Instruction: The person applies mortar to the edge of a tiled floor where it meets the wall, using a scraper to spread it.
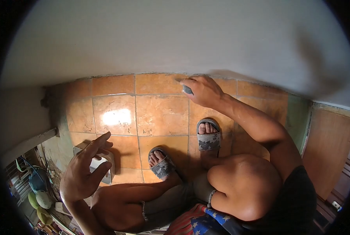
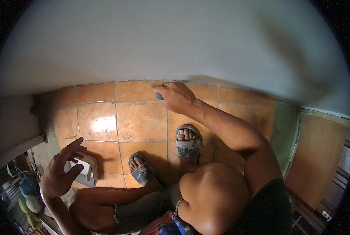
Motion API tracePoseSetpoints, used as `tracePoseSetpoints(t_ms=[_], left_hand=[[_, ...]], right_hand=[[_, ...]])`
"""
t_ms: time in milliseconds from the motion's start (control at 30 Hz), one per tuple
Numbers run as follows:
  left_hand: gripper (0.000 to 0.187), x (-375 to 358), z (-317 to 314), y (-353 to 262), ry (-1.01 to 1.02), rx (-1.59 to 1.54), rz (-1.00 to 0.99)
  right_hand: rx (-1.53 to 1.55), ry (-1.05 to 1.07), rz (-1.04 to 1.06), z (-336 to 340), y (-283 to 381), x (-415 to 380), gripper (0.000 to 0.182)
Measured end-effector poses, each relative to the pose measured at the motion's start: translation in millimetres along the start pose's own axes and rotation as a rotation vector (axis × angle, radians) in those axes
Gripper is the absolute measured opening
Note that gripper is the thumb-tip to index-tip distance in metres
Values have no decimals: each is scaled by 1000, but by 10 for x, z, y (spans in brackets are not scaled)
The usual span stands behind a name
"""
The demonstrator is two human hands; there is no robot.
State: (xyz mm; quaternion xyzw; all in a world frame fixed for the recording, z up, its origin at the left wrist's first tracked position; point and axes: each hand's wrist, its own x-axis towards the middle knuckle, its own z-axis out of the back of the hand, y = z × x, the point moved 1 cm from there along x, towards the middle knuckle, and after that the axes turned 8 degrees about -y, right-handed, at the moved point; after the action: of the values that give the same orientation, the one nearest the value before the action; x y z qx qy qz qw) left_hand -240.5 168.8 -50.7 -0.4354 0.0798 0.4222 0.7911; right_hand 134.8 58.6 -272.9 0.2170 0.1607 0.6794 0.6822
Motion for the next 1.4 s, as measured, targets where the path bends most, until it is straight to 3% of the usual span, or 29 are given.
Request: tracePoseSetpoints(t_ms=[33,267,333,567,733,867,933,1133,1233,1400], left_hand=[[76,-8,-3,4,1,-2,6],[74,-93,13,2,-39,0,-33],[74,-108,6,24,-34,0,-23],[73,-168,24,8,-66,24,-62],[74,-194,5,35,-72,23,-51],[74,-216,12,45,-62,17,-56],[75,-234,3,92,-62,-8,-67],[75,-271,4,72,-59,10,-34],[75,-293,3,123,-65,4,-51],[74,-289,-5,140,-76,12,-73]], right_hand=[[16,-68,6,-8,-14,12,38],[33,-8,27,-51,-35,38,32],[30,-95,-33,-41,-65,86,29],[27,-7,45,-120,12,83,31],[-15,8,-58,-72,-13,211,33],[19,74,-6,-140,87,165,33],[21,-87,7,-150,97,199,34],[-40,55,36,-190,132,250,34],[33,0,-67,-135,170,306,34],[-49,32,-61,-216,175,341,33]])
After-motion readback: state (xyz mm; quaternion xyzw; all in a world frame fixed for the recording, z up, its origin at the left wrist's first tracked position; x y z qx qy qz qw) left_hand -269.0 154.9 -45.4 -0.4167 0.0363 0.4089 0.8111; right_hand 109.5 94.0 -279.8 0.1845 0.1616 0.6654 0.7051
